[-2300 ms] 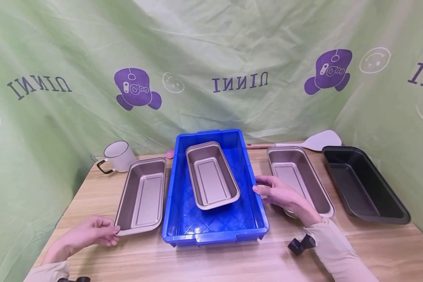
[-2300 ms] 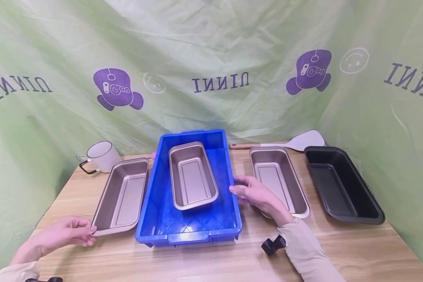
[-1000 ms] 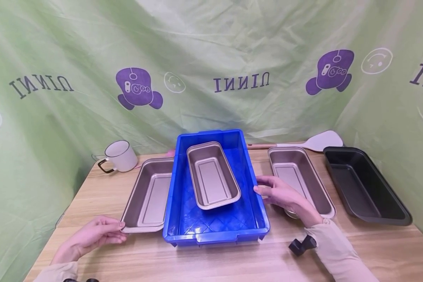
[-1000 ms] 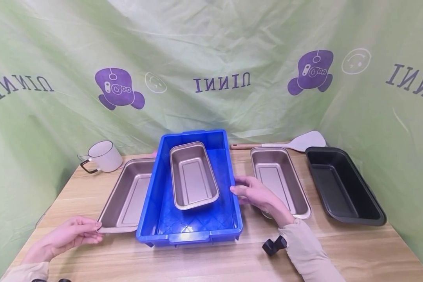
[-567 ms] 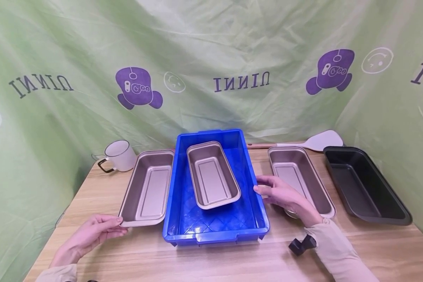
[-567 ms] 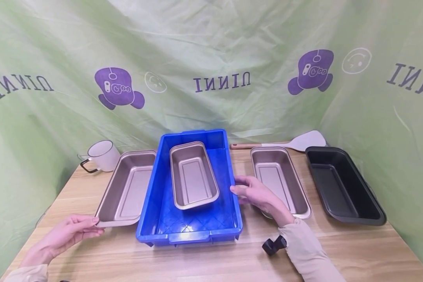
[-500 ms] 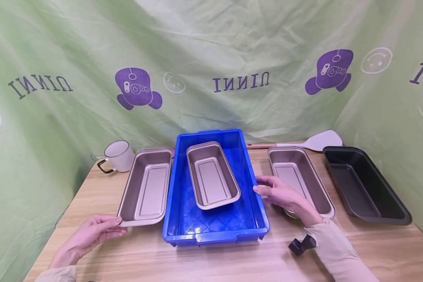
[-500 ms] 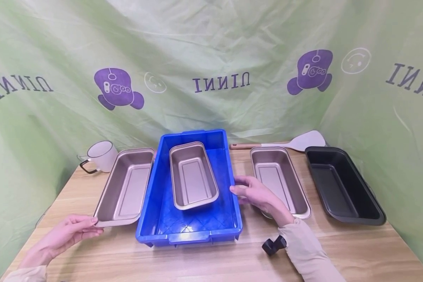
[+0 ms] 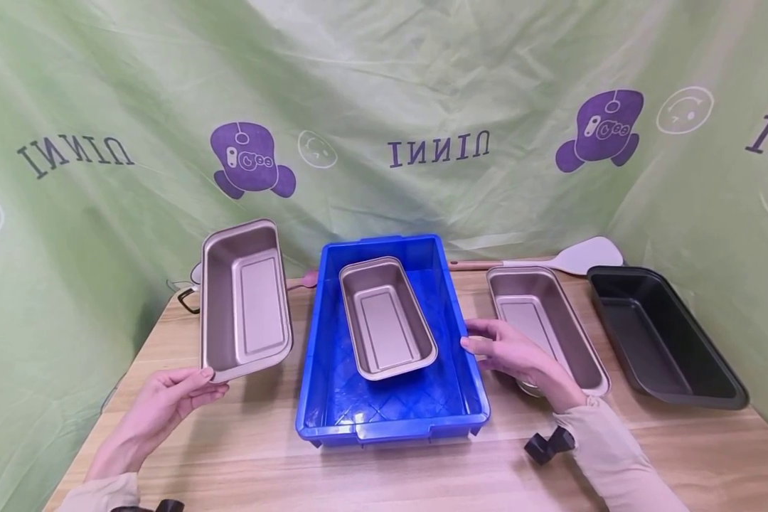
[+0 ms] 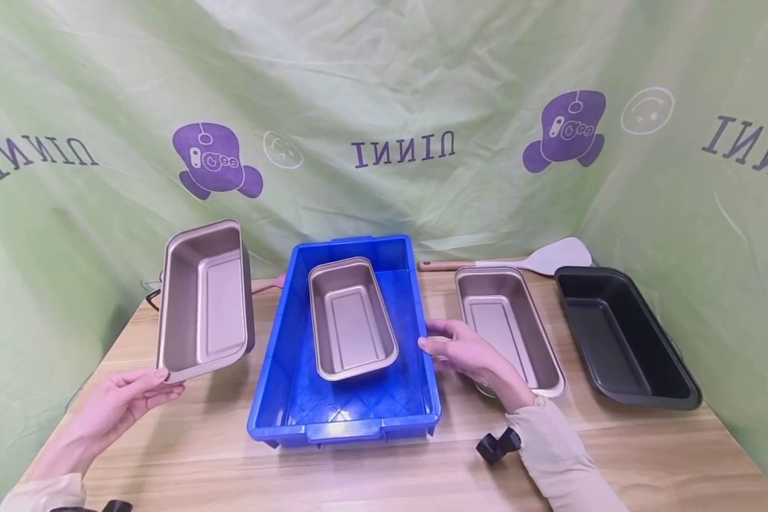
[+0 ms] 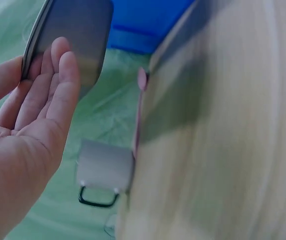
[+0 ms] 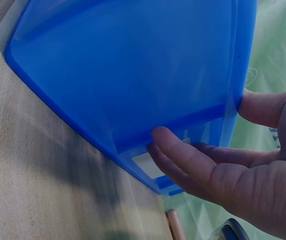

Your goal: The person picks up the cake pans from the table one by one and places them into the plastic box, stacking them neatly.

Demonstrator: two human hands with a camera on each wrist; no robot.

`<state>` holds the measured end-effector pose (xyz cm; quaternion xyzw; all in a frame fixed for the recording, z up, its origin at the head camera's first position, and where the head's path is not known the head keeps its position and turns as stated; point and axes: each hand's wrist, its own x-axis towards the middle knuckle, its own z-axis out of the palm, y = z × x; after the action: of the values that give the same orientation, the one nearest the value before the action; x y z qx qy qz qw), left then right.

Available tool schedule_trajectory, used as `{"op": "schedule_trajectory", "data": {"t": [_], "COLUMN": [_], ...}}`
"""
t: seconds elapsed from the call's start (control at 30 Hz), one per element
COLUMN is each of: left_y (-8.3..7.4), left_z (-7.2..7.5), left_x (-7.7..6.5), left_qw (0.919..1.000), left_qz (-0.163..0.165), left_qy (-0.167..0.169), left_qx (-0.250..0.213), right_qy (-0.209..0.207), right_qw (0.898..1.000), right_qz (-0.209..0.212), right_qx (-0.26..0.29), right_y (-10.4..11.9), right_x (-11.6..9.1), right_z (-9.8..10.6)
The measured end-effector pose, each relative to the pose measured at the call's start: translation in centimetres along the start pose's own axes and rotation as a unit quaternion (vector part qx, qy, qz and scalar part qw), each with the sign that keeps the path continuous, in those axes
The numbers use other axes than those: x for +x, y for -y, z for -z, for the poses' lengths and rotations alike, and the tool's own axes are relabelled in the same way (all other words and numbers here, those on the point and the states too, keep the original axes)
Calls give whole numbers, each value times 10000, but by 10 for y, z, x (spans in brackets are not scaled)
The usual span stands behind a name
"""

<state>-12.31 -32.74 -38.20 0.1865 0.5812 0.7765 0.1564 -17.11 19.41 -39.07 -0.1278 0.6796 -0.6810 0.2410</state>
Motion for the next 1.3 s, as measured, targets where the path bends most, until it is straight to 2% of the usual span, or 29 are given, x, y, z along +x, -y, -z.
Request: {"op": "schedule_trajectory", "data": {"t": [0.13,0.43,0.7,0.97,1.1,1.3], "left_y": [-8,-14,-16,-23,-25,-21], "left_z": [-13,-43,-58,-77,-89,-105], "left_x": [10,35,48,58,66,78], "left_qw": [9998,9991,9987,9913,9875,9873], "left_qz": [-111,-10,-163,472,724,942], "left_qy": [-183,-406,-454,-876,-1046,-1016], "left_qx": [36,106,152,859,925,782], "right_qy": [-37,-74,-11,-76,-78,-61], "right_qw": [10000,10000,10000,9999,9999,9998], "right_qz": [-7,6,15,-72,-109,-143], "right_qx": [-9,-10,12,-87,-73,-88], "right_y": [0,0,1,3,4,4], "right_x": [0,-2,-1,-4,-3,-2], "right_z": [0,0,-2,-2,-1,-2]}}
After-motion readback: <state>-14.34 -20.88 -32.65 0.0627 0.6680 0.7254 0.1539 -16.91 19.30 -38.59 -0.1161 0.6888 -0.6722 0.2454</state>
